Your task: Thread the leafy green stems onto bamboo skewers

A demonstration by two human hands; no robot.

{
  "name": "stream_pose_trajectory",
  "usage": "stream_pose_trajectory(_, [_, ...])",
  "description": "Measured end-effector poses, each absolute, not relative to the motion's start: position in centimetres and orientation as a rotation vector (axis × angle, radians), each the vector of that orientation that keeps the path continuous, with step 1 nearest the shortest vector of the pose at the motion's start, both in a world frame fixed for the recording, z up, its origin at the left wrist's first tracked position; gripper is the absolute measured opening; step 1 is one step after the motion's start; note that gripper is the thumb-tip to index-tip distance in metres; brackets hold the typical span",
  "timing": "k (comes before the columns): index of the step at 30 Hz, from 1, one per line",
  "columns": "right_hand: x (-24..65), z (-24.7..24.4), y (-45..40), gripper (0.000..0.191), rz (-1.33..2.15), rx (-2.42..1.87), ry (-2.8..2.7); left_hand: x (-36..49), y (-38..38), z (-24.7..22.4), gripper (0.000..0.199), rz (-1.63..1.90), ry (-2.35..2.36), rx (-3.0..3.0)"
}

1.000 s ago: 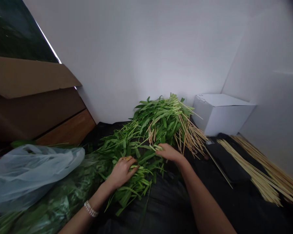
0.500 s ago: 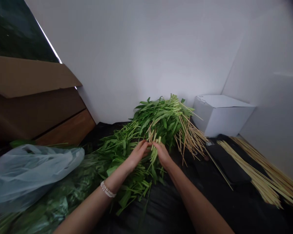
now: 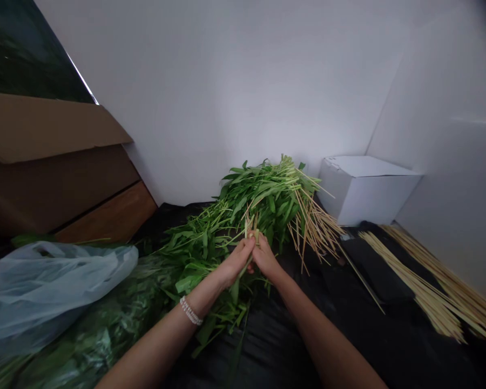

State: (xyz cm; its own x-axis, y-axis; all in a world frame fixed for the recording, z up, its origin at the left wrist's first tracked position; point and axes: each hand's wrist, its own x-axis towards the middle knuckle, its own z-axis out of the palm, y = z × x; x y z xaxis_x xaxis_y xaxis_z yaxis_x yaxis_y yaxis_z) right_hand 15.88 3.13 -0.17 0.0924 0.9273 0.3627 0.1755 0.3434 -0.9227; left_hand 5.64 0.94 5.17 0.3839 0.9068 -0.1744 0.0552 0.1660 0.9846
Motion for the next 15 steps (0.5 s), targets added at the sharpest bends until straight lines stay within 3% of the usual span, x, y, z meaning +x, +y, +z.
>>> stream_pose_trajectory(10, [16.6,0.4,3.7,0.058,1.343,-0.829,-1.072,1.0,-0.7,9.0,0.042,0.635,0.843,1.117])
stream_pose_trajectory(15, [19.1,0.5,4.0,0.043,1.312,-1.026,-1.336,-7.7,-3.7,11.2,0.042,0.667,0.751,1.059])
